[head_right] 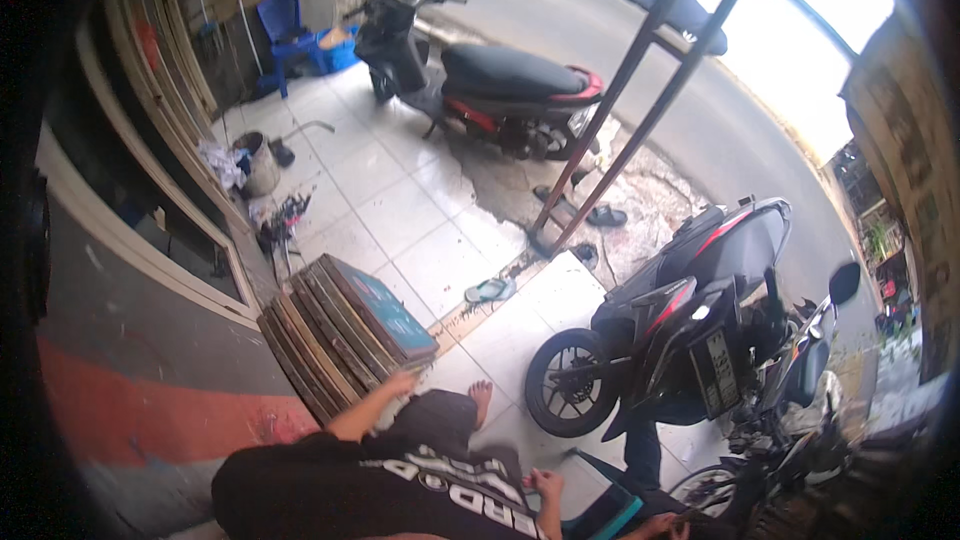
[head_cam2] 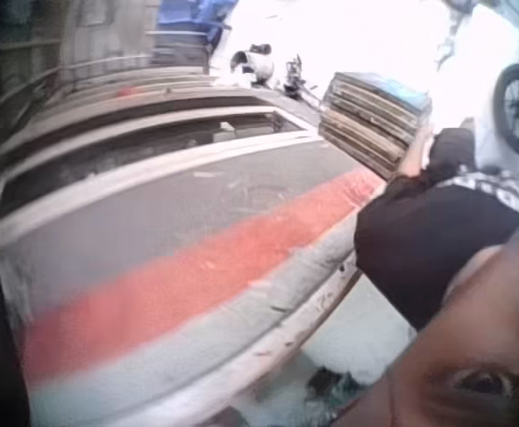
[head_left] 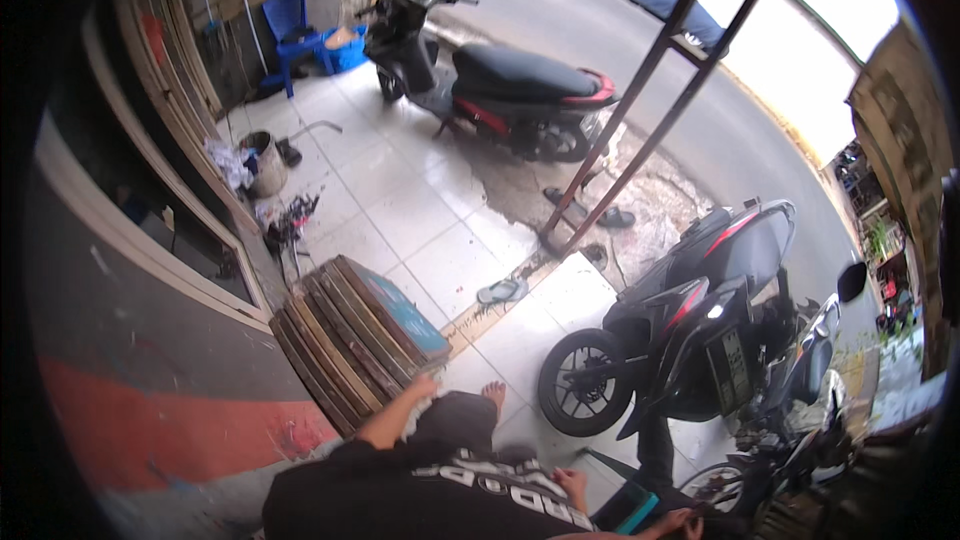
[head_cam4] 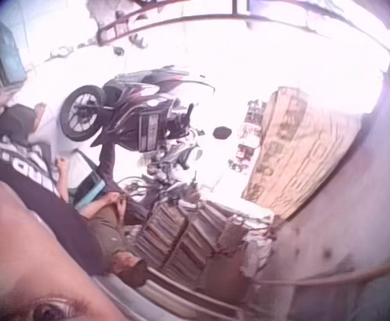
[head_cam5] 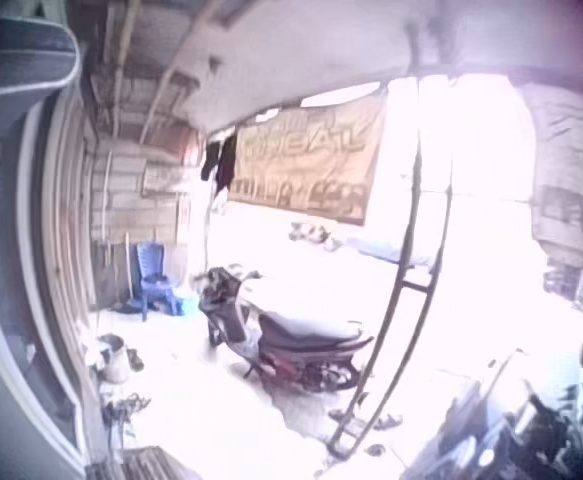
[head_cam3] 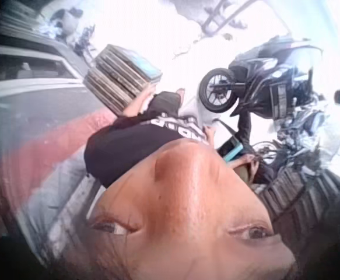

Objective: The person applies clear tape to the edges of a screen printing frame, then wipes the mesh surface with a red cloth. They place a black stencil with a red logo onto the frame, smooth it down, and apply tape around its edges before lifting the frame.

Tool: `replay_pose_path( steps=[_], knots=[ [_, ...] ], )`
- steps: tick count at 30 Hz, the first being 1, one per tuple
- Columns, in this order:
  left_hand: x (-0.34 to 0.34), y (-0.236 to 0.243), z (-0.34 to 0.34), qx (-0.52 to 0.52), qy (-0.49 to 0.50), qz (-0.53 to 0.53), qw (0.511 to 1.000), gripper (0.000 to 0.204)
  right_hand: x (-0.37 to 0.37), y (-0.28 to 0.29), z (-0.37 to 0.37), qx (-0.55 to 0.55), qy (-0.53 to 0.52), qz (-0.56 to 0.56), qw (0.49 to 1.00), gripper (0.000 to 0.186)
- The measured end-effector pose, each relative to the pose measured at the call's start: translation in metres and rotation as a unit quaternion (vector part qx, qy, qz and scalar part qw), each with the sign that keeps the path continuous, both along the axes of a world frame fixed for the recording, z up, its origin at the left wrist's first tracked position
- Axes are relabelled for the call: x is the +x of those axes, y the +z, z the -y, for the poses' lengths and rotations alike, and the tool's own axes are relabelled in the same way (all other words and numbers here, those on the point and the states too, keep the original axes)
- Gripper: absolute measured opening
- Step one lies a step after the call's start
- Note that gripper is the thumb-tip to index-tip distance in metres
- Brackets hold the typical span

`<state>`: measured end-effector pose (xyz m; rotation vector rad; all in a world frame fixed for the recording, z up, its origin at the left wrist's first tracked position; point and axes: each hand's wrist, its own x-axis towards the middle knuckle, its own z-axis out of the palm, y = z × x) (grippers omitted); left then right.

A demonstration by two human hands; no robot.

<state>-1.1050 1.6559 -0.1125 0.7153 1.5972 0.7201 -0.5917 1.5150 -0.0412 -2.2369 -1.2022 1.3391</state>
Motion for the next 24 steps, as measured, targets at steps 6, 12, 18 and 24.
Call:
replay_pose_path(
  steps=[6,12,18,24],
  knots=[
    [-0.087,0.177,-0.280,0.053,0.053,0.112,0.991,0.031,-0.078,0.047,-0.297,-0.068,0.054,0.053,0.995,0.035],
    [-0.245,0.204,-0.482,0.222,0.118,0.014,0.968,0.030,-0.286,0.054,-0.659,-0.017,0.231,0.090,0.969,0.032],
    [-0.360,0.042,-0.426,-0.239,0.359,-0.129,0.893,0.054,-0.545,0.089,-0.950,-0.015,0.500,0.226,0.836,0.029],
    [-0.433,0.075,-0.304,-0.186,0.691,0.098,0.692,0.028,-1.007,0.137,-1.167,0.052,0.581,-0.067,0.810,0.042]
  ],
)
